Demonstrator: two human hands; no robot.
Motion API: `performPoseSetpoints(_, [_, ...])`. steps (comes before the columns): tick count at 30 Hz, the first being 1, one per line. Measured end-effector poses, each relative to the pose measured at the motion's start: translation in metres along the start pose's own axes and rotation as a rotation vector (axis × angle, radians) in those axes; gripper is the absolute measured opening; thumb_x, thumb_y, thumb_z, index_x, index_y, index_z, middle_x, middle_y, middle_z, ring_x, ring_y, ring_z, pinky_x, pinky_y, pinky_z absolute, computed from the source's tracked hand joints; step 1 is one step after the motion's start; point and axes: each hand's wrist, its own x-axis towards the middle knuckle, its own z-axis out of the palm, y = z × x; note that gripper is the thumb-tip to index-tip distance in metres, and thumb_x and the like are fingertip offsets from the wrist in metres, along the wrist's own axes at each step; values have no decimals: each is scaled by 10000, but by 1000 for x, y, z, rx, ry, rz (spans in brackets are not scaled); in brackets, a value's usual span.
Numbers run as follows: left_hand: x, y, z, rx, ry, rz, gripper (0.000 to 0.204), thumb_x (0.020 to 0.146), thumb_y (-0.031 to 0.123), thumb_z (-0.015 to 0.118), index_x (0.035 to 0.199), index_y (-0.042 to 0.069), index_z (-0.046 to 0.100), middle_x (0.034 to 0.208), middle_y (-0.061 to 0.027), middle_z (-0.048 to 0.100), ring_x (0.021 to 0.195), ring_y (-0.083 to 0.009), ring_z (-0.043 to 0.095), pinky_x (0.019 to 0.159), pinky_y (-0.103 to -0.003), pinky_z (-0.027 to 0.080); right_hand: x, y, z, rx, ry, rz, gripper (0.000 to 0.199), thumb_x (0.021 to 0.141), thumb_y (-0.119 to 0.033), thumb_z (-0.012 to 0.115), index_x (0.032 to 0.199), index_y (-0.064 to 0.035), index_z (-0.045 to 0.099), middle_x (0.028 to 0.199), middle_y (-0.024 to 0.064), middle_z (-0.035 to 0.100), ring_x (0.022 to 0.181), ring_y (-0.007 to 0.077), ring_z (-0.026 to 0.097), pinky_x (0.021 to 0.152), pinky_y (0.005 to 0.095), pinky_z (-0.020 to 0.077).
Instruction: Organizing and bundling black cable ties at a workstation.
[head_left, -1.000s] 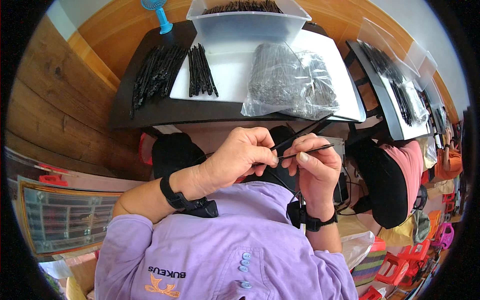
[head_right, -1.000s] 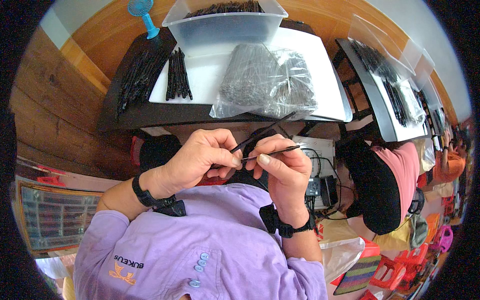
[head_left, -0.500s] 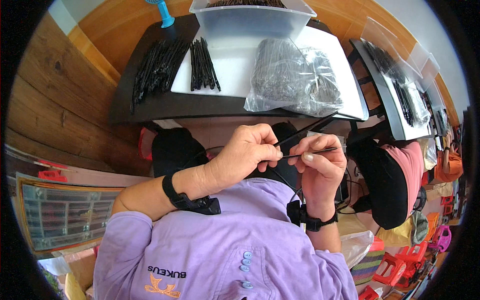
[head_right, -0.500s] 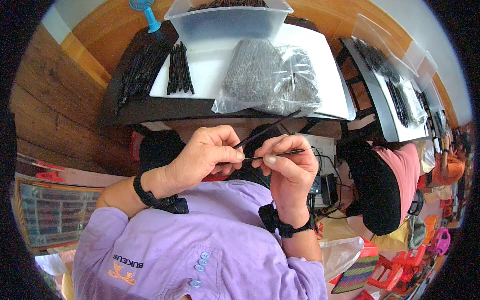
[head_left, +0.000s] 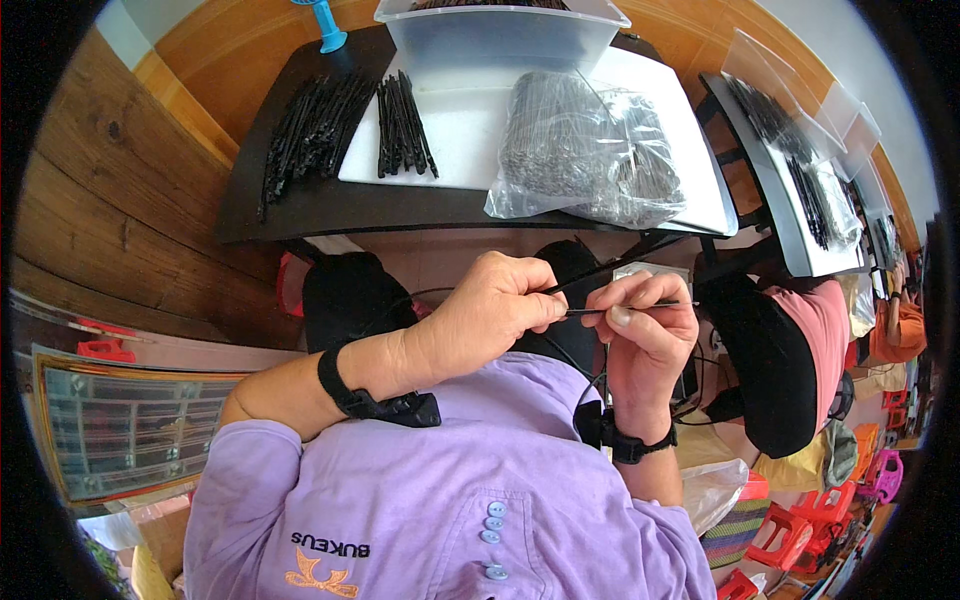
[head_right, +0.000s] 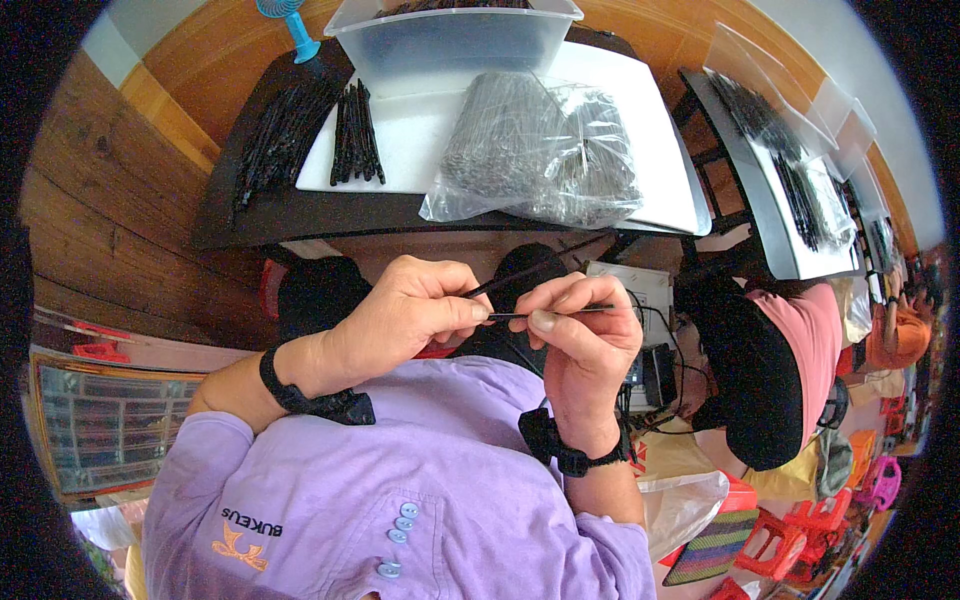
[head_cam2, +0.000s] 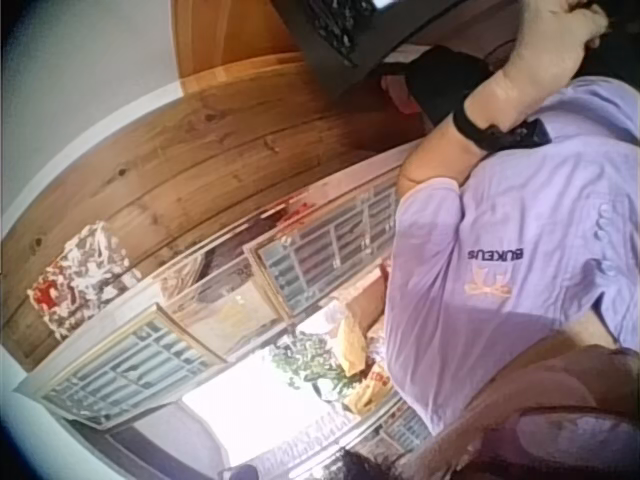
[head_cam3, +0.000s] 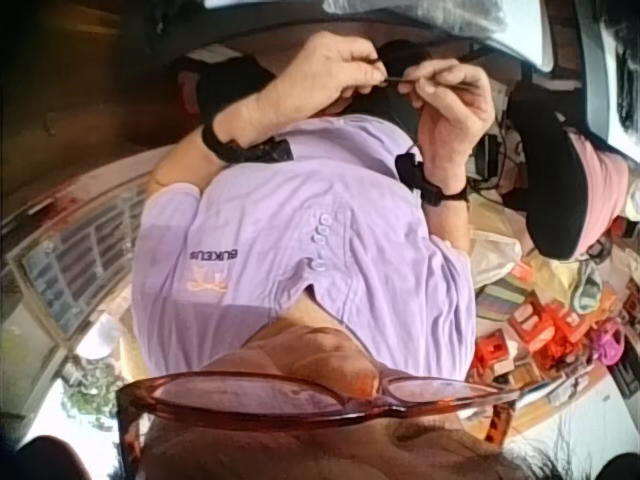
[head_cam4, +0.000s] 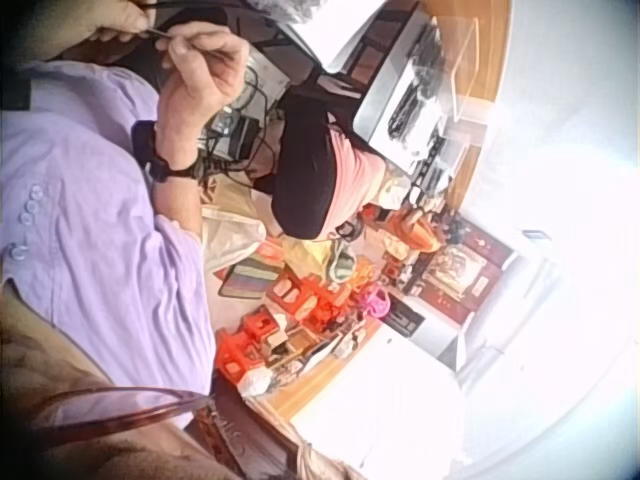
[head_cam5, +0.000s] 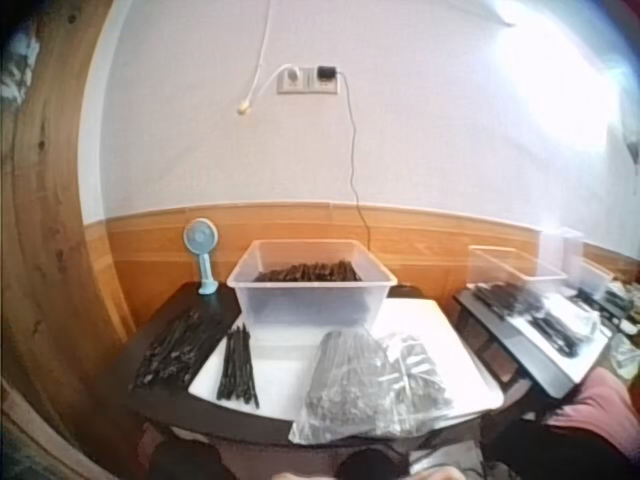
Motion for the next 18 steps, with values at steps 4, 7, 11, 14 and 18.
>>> performPoseSetpoints(4, [0,-4,-1,69,19,52,160,918,110,624,792,12,633,620,38,517,554,-25,413,476,-219,306,-3,2,-1,2,21,11,162,739,78,636,808,-27,535,833,197,658,650,224,647,545,263,496])
performPoseSetpoints(7, [-1,-4,0,47,8,31,147,914,112,639,811,9,650,621,42,521,556,-21,414,476,-219,308,-5,3,-2,15,21,13,157,738,71,639,809,-21,534,827,201,653,663,229,649,543,266,501])
performPoseSetpoints(11, [-1,-2,2,31,7,16,132,909,113,647,831,7,663,623,35,532,556,-20,424,481,-215,316,-6,5,-7,38,-9,-21,149,744,81,627,809,-11,530,835,208,642,684,245,655,545,279,529])
performPoseSetpoints(14, [-1,0,3,1,8,-27,120,901,106,654,835,6,665,622,29,542,556,-21,435,484,-210,324,-7,5,-7,54,-27,-26,140,755,81,622,809,-7,527,844,212,637,693,254,657,554,294,554])
performPoseSetpoints(18, [-2,1,2,-11,7,-34,108,893,96,659,844,1,666,622,23,550,554,-23,440,484,-208,328,-8,5,-7,51,-33,-29,138,768,72,628,805,-6,521,851,217,633,694,260,658,563,311,576])
